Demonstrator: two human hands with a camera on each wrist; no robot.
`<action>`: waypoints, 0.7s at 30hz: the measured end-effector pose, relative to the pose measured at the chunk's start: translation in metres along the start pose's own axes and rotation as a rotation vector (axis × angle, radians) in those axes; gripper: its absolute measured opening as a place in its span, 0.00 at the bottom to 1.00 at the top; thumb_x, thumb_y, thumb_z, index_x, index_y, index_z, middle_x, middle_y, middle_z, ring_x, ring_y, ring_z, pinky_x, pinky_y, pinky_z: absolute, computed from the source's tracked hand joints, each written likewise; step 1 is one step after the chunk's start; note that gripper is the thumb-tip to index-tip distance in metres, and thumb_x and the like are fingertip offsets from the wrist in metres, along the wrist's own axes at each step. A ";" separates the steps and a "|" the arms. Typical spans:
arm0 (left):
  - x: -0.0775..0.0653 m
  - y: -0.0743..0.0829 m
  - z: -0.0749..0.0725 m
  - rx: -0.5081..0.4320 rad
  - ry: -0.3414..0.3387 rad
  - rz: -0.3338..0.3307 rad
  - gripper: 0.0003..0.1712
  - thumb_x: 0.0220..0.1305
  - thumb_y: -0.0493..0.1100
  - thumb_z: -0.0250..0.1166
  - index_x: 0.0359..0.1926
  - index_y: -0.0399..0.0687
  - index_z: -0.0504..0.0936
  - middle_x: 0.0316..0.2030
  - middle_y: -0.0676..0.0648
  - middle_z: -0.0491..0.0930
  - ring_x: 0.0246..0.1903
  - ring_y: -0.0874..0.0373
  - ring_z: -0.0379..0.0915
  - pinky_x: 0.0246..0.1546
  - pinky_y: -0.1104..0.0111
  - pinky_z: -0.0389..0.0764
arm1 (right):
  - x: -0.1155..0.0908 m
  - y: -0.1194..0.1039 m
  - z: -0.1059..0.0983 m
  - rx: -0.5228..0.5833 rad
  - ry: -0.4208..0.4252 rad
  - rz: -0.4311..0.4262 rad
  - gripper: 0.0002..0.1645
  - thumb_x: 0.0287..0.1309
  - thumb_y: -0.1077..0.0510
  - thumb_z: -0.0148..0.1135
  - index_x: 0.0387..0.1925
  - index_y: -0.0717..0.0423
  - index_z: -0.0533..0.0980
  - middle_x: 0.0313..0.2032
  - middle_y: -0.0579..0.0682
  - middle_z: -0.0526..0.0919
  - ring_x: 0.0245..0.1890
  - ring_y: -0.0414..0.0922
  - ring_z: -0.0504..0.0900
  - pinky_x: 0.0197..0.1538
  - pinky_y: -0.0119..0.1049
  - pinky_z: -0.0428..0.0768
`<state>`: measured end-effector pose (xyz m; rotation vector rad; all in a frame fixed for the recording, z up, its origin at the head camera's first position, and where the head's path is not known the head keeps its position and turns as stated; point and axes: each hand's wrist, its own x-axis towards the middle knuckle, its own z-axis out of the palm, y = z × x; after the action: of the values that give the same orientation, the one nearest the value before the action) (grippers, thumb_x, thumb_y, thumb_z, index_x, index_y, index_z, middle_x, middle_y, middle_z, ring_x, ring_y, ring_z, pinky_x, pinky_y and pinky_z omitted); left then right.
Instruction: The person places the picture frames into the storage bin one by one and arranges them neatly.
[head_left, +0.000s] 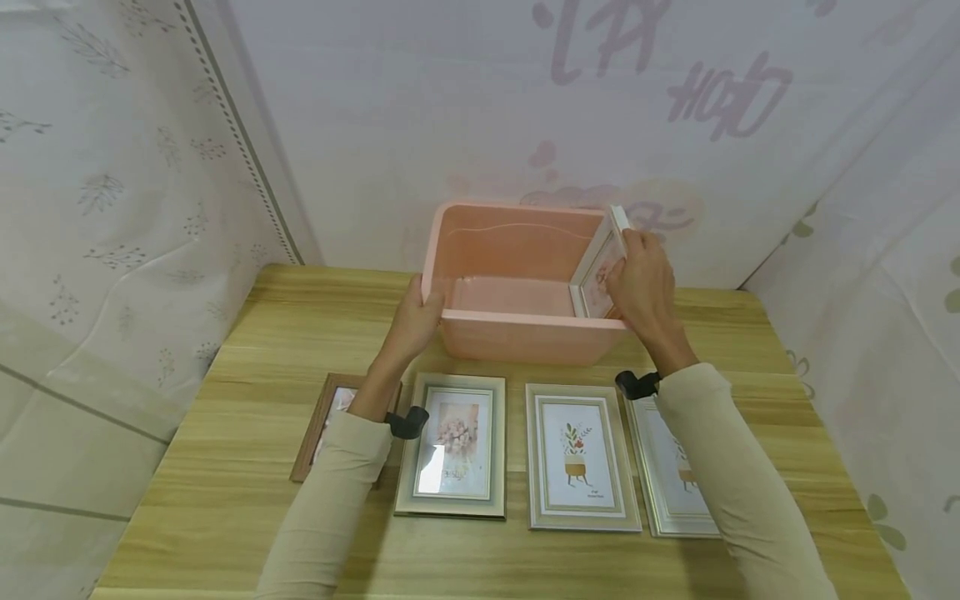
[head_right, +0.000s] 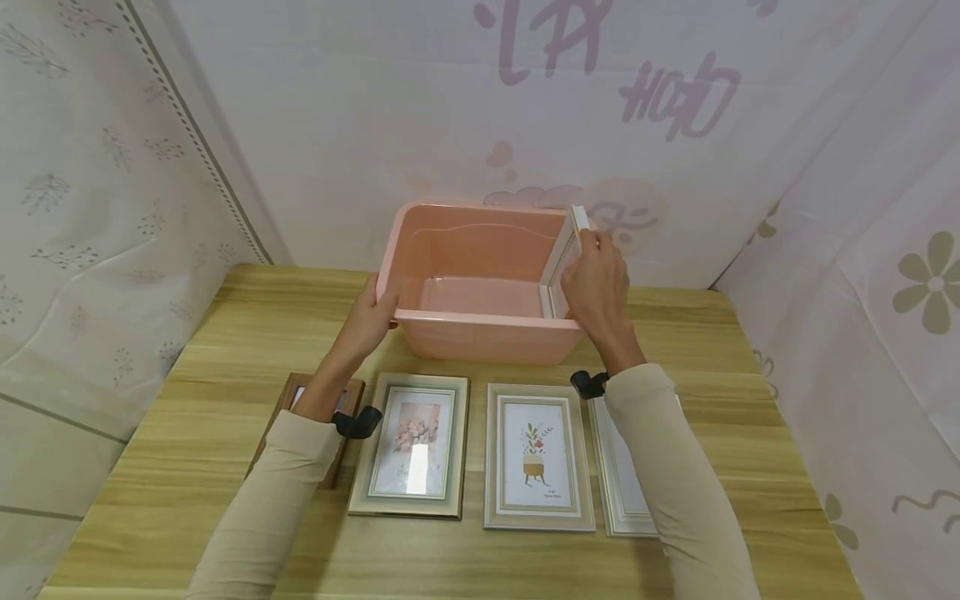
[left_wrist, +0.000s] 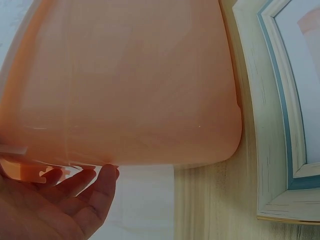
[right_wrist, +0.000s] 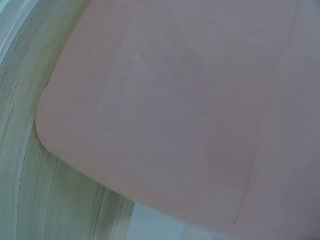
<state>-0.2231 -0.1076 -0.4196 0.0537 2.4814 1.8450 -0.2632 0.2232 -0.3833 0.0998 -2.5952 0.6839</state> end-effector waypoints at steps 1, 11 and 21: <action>0.000 0.000 0.000 0.002 -0.002 0.001 0.24 0.79 0.46 0.45 0.66 0.35 0.65 0.40 0.41 0.72 0.36 0.51 0.68 0.36 0.62 0.72 | 0.000 0.000 0.000 0.002 -0.001 0.009 0.30 0.59 0.71 0.50 0.64 0.71 0.72 0.59 0.73 0.75 0.53 0.71 0.78 0.51 0.67 0.77; 0.000 0.001 0.000 -0.013 -0.010 0.003 0.25 0.80 0.45 0.45 0.68 0.34 0.64 0.40 0.40 0.72 0.36 0.51 0.68 0.36 0.62 0.73 | -0.001 0.001 -0.001 -0.057 0.026 0.049 0.26 0.58 0.66 0.52 0.59 0.69 0.76 0.53 0.69 0.81 0.44 0.68 0.81 0.42 0.65 0.79; -0.001 0.000 0.001 -0.042 -0.010 0.013 0.24 0.79 0.45 0.45 0.67 0.36 0.64 0.43 0.36 0.71 0.37 0.50 0.67 0.37 0.62 0.71 | -0.002 -0.001 -0.003 -0.046 0.064 0.095 0.25 0.61 0.62 0.54 0.58 0.69 0.77 0.47 0.69 0.83 0.40 0.67 0.82 0.38 0.63 0.79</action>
<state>-0.2224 -0.1067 -0.4197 0.0776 2.4403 1.8963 -0.2604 0.2238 -0.3817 -0.0592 -2.5653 0.6488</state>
